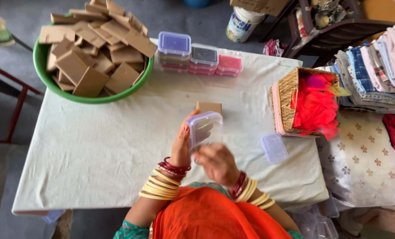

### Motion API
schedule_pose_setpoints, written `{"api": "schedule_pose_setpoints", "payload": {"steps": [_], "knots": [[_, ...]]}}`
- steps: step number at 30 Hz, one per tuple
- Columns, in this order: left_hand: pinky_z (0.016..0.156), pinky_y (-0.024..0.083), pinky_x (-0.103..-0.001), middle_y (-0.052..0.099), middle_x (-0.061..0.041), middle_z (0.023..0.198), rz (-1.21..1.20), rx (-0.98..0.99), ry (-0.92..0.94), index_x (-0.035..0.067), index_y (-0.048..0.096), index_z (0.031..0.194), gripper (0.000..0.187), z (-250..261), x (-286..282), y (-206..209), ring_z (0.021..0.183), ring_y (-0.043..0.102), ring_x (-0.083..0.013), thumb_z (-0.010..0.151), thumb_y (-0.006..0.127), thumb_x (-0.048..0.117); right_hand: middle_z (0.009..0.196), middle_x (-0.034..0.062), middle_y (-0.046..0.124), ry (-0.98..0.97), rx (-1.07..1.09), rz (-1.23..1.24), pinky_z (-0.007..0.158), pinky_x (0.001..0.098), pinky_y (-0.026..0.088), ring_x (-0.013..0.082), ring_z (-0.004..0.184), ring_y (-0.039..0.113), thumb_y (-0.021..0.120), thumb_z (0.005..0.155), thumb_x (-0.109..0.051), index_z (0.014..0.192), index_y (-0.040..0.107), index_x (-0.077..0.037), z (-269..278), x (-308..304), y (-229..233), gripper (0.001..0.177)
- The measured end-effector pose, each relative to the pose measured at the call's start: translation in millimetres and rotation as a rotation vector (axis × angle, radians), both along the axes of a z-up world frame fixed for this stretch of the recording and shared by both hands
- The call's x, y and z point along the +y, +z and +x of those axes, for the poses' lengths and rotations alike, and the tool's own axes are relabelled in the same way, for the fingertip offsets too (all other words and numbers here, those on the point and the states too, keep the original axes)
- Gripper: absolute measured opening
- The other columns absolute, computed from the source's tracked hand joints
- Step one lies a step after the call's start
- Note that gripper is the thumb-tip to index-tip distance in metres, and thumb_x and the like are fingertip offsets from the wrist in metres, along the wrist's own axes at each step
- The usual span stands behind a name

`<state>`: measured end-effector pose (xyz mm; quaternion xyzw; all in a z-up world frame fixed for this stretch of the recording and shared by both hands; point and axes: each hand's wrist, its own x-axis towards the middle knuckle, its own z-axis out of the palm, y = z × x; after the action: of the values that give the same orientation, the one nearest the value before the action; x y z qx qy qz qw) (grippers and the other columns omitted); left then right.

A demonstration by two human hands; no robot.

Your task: The recorder is shown packing small square brown items, likely soaps or stationary, into clear plastic containers and wrapping them in pink tissue paper.

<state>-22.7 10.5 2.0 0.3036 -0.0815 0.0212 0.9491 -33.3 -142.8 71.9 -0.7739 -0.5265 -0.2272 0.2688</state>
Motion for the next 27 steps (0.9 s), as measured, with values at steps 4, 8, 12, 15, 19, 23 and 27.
{"api": "schedule_pose_setpoints", "payload": {"steps": [4,8,12,15,19,23,27], "knots": [[0.121,0.040,-0.039,0.052,-0.017,0.153,0.003,-0.080,0.029,0.001,0.035,0.162,0.065,-6.2,-22.2,-9.9,0.142,0.051,-0.0263,0.109,0.053,0.035,0.114,0.0083,0.067,-0.215,-0.127,0.151,0.091,0.0400,0.051,0.0277,0.102,0.061,0.072,0.091,-0.006,0.111,0.071,-0.005,24.0,3.6,12.2,0.020],[0.118,0.040,-0.045,0.049,-0.016,0.149,0.083,-0.143,0.178,0.004,0.036,0.154,0.068,-3.8,-10.1,8.6,0.138,0.049,-0.0296,0.097,0.070,0.020,0.113,0.0086,0.068,-0.424,-0.028,0.288,0.093,0.0395,0.051,0.0282,0.106,0.062,0.072,0.095,-0.005,0.113,0.070,-0.003,13.2,2.8,8.3,0.019],[0.115,0.044,-0.047,0.054,-0.018,0.145,-0.173,-0.053,0.186,0.007,0.038,0.153,0.068,1.6,-7.7,7.4,0.133,0.054,-0.0317,0.094,0.070,0.020,0.110,0.0090,0.068,-0.180,-0.001,0.087,0.089,0.0377,0.053,0.0280,0.099,0.062,0.074,0.093,-0.006,0.113,0.074,-0.005,1.8,4.8,-9.7,0.020],[0.118,0.043,-0.043,0.053,-0.017,0.150,-0.178,-0.070,0.044,0.004,0.038,0.155,0.070,1.2,-30.9,-13.9,0.137,0.054,-0.0299,0.097,0.068,0.029,0.112,0.0103,0.068,-0.255,-0.105,0.163,0.093,0.0423,0.051,0.0287,0.103,0.063,0.070,0.090,-0.002,0.112,0.072,-0.003,23.0,8.8,13.4,0.022],[0.117,0.038,-0.043,0.049,-0.016,0.149,0.017,-0.133,0.117,0.004,0.037,0.155,0.073,2.6,-17.5,6.8,0.137,0.048,-0.0271,0.096,0.075,0.025,0.114,0.0106,0.067,-0.479,-0.081,0.297,0.092,0.0396,0.052,0.0296,0.105,0.062,0.074,0.093,-0.004,0.115,0.070,-0.002,25.7,5.5,17.9,0.022],[0.113,0.045,-0.045,0.053,-0.016,0.145,-0.244,-0.051,0.089,0.008,0.037,0.151,0.070,12.2,-2.8,5.5,0.133,0.055,-0.0296,0.095,0.070,0.032,0.111,0.0073,0.069,-0.281,-0.049,0.162,0.091,0.0386,0.053,0.0268,0.103,0.063,0.074,0.094,-0.006,0.112,0.073,-0.007,15.7,6.7,-7.9,0.018],[0.117,0.043,-0.043,0.052,-0.016,0.150,-0.255,-0.086,-0.095,0.006,0.037,0.157,0.070,8.6,-18.5,-19.1,0.137,0.054,-0.0283,0.099,0.067,0.031,0.114,0.0106,0.068,-0.321,-0.147,0.140,0.094,0.0440,0.051,0.0313,0.106,0.063,0.070,0.092,-0.005,0.107,0.069,-0.006,33.9,8.0,3.3,0.016]]}}
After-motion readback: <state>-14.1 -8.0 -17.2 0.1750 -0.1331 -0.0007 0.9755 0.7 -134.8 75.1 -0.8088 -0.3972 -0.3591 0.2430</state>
